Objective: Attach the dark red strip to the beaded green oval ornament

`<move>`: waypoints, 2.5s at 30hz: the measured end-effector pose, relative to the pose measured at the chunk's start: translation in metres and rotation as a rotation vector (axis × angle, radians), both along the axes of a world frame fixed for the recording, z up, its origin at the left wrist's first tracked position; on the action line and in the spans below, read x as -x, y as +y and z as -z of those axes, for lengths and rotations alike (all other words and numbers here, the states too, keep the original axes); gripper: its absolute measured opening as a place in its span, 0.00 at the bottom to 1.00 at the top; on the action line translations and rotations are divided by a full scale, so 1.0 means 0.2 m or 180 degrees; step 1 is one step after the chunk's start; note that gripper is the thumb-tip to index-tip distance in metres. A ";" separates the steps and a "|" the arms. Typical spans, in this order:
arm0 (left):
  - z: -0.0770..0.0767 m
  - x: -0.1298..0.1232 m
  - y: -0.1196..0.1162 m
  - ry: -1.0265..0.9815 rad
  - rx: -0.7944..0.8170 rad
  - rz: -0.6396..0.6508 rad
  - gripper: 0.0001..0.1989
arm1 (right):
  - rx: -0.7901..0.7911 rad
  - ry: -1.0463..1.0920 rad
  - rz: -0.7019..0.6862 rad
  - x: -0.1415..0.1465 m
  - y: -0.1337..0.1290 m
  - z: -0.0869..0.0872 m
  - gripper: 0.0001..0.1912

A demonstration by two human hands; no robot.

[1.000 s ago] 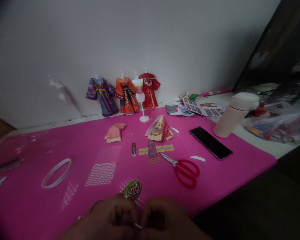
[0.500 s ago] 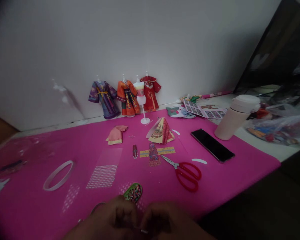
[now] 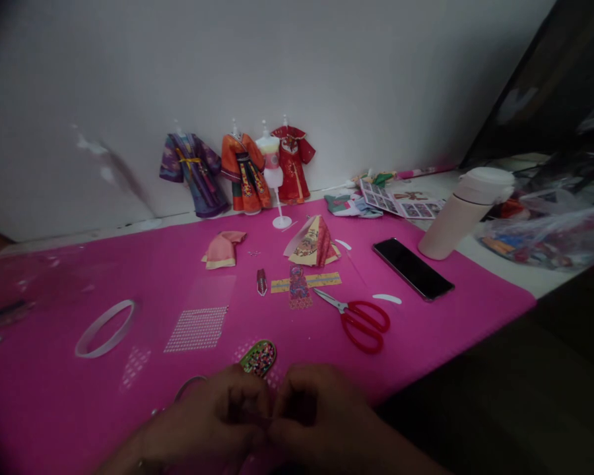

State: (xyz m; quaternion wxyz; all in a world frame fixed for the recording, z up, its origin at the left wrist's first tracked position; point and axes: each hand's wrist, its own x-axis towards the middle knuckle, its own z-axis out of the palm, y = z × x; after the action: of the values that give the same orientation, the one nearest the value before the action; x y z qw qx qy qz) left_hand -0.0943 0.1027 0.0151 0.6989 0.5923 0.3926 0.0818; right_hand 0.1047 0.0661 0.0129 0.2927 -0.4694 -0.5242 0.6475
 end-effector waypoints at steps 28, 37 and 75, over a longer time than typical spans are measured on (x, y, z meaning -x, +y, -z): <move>0.07 -0.02 0.07 0.0985 -0.3571 -0.0468 0.08 | -0.1039 -0.1347 0.0225 -0.11 0.30 -0.14 0.04; 0.07 0.03 0.12 0.1437 -0.3852 -0.0807 0.04 | -0.0755 -0.1489 0.0400 0.01 0.41 -0.04 0.15; 0.03 0.07 0.13 0.0512 -0.3538 -0.2078 0.08 | -0.2224 -0.3628 -0.0447 -0.19 0.11 0.09 0.26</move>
State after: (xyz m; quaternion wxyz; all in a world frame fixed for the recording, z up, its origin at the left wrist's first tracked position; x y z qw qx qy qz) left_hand -0.1081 0.1283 0.0088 0.1958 0.7201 0.5027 0.4363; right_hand 0.1421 0.0887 -0.0057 0.0621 -0.5803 -0.8048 0.1082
